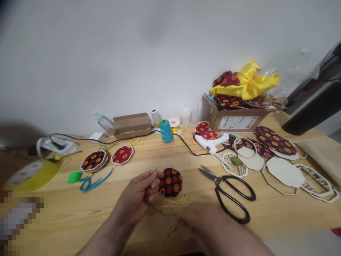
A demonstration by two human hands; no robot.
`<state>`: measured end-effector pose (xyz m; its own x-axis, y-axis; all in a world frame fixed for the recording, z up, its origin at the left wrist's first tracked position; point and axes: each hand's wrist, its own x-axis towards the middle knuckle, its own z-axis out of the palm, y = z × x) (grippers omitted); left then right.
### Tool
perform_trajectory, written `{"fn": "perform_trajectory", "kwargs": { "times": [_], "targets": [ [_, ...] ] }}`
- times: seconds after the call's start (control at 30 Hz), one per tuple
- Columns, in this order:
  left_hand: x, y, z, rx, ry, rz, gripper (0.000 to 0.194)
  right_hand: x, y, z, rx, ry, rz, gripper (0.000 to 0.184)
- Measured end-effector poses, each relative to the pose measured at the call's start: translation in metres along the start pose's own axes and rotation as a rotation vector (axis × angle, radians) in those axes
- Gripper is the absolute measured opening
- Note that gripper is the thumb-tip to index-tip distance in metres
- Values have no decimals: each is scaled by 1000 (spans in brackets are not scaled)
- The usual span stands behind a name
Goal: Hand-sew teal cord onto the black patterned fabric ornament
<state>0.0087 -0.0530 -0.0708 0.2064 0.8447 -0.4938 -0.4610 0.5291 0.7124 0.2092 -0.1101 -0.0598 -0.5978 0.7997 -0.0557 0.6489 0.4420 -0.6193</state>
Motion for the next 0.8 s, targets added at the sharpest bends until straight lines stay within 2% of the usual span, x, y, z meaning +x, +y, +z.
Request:
{"fn": "perform_trajectory", "kwargs": {
  "times": [0.07, 0.13, 0.2, 0.27, 0.4, 0.6, 0.8],
  "targets": [
    [2, 0, -1, 13, 15, 7, 23, -10, 24, -10, -223, 210, 179, 28],
    [2, -1, -1, 20, 30, 9, 25, -20, 52, -15, -410, 297, 321, 29],
    [3, -1, -2, 30, 47, 20, 25, -28, 75, -15, -499, 292, 397, 32],
    [3, -2, -2, 39, 51, 30, 24, -34, 88, -11, -524, 285, 422, 35],
    [2, -5, -3, 53, 51, 33, 23, -37, 85, -6, -543, 286, 455, 41],
    [5, -9, -5, 83, 76, 45, 22, -38, 82, -3, -567, 352, 386, 44],
    [6, -9, -6, 98, 106, 49, 24, -32, 75, -10, -452, 361, 482, 39]
  ]
}}
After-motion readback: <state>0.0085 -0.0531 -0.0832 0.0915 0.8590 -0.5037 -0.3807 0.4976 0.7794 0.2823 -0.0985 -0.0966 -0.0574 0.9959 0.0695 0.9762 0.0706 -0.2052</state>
